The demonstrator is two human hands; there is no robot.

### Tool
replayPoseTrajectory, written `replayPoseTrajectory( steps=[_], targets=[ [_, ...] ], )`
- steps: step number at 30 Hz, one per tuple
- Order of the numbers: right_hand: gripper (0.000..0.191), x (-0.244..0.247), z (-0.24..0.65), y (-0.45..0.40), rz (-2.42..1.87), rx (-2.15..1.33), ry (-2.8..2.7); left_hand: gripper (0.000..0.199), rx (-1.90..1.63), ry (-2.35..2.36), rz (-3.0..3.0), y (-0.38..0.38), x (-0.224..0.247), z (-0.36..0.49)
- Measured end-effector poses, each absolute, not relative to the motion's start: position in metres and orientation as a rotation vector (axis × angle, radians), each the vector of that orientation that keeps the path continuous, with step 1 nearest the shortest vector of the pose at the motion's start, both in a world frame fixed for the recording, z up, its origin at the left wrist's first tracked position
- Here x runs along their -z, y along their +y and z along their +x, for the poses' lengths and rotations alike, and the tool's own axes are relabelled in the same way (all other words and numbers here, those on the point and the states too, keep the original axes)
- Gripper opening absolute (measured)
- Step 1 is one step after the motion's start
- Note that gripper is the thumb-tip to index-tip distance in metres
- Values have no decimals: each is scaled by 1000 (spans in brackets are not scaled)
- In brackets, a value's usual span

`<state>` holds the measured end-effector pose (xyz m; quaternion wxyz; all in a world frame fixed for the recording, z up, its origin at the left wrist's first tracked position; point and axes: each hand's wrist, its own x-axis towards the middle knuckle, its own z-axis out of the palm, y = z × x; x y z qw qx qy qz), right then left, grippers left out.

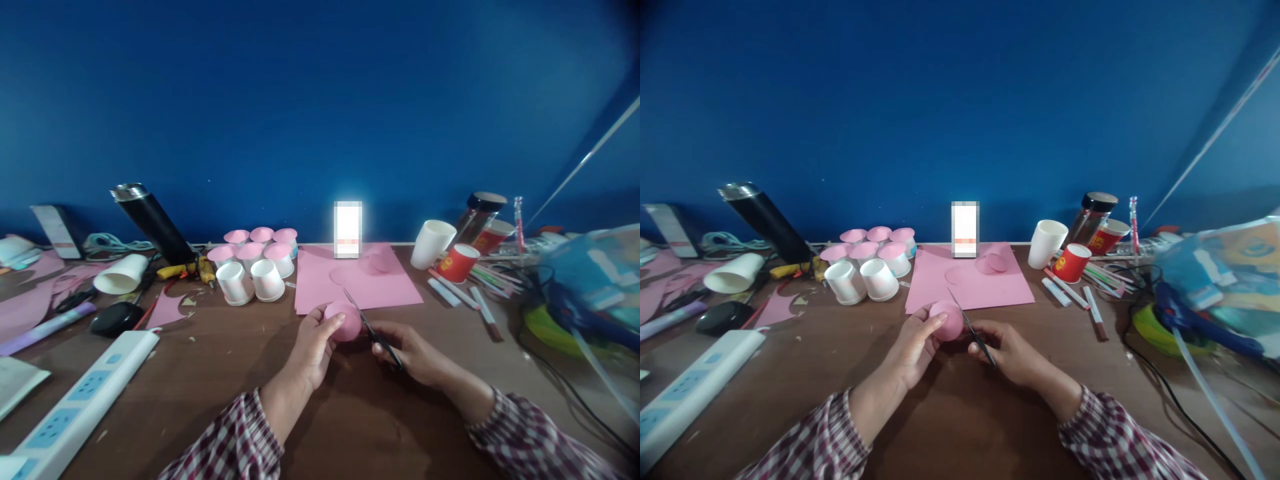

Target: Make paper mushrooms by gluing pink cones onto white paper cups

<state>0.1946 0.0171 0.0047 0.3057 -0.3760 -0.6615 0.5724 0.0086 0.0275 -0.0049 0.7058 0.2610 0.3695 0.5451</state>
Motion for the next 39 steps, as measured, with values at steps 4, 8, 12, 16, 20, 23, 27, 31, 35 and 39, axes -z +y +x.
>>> replayPoseTrajectory(
  steps=[4, 8, 12, 16, 20, 23, 27, 31, 35, 39],
  targets=[
    [40, -4, 195, 17, -1002, -1512, -1750, 41, -1207, 822, 583, 27, 5, 8],
    [40, -4, 195, 18, -990, -1529, -1743, 41, -1209, 818, 579, 27, 5, 9],
    [42, -5, 194, 18, -1004, -1517, -1744, 40, -1216, 816, 581, 28, 5, 9],
    [43, -5, 195, 17, -1030, -1517, -1744, 40, -1216, 817, 582, 28, 5, 9],
    [43, -5, 195, 17, -1036, -1523, -1751, 39, -1214, 817, 577, 28, 3, 9],
    [43, -5, 195, 17, -1036, -1527, -1742, 38, -1213, 819, 578, 27, 3, 9],
    [43, -5, 195, 17, -1039, -1537, -1731, 38, -1221, 825, 583, 27, 2, 8],
    [44, -5, 195, 17, -1043, -1515, -1746, 37, -1228, 830, 597, 27, 3, 8],
    [43, -5, 195, 17, -1046, -1493, -1773, 37, -1237, 834, 617, 27, 3, 8],
    [42, -5, 196, 17, -1055, -1497, -1766, 38, -1246, 849, 619, 27, 3, 8]
  ],
)
